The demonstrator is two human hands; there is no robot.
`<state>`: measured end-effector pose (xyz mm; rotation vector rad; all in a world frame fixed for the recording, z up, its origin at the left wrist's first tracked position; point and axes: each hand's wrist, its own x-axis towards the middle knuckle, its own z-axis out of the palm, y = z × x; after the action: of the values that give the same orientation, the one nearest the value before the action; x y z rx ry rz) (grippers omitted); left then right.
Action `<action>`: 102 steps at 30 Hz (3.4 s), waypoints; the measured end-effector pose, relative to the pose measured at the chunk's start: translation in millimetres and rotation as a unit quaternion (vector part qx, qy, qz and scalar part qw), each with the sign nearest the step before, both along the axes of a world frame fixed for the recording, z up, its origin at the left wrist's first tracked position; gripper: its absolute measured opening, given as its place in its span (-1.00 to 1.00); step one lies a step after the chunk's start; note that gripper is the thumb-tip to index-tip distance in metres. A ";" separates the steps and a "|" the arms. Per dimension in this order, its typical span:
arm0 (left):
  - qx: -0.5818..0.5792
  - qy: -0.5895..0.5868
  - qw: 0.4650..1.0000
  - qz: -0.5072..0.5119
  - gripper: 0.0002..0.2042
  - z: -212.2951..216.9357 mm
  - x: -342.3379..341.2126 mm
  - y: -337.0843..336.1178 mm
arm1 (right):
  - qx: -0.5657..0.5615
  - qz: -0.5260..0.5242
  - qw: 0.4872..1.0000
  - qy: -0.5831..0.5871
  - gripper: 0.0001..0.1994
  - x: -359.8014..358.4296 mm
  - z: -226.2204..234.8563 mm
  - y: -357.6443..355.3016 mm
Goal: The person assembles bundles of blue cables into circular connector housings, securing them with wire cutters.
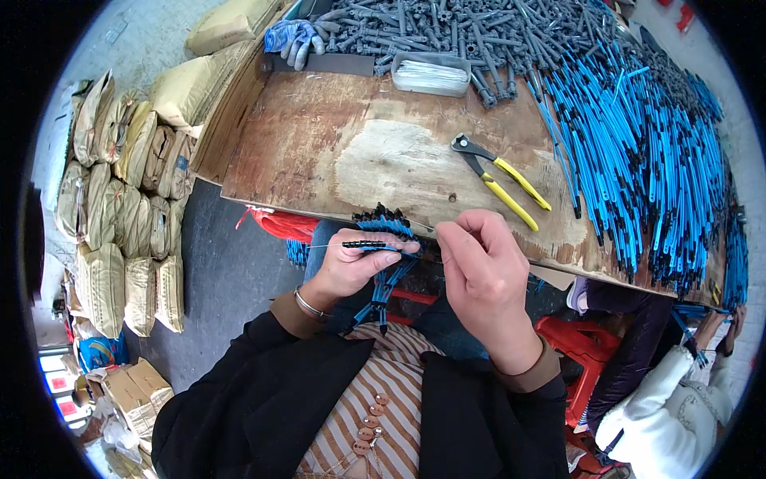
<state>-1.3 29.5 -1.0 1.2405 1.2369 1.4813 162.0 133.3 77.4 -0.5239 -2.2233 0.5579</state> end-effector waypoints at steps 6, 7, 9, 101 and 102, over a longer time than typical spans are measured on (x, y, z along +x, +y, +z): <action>-0.006 0.015 1.000 0.002 -0.84 1.1 0.6 0.3 | 0.068 -0.024 0.997 -0.023 -0.82 -1.2 2.8 -4.3; -0.006 0.015 1.000 0.002 -0.84 1.2 0.8 0.5 | 0.077 -0.022 0.997 -0.024 -0.81 -1.7 2.9 -4.1; -0.007 0.011 1.000 0.005 -0.84 1.3 1.2 1.0 | 0.085 -0.020 0.996 -0.025 -0.79 -2.2 2.7 -3.2; 0.015 -0.058 0.998 0.020 -0.85 -5.8 -1.6 -1.1 | 0.071 0.050 0.996 0.024 -0.85 -24.6 -1.1 4.9; 0.025 -0.041 0.999 0.017 -0.85 -5.7 -2.4 -1.2 | 0.031 0.061 0.997 0.028 -0.85 -25.4 -1.3 5.3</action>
<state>-3.7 28.3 -6.8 1.1844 1.1784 1.5808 136.6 138.6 76.1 -0.3376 -2.2217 0.5578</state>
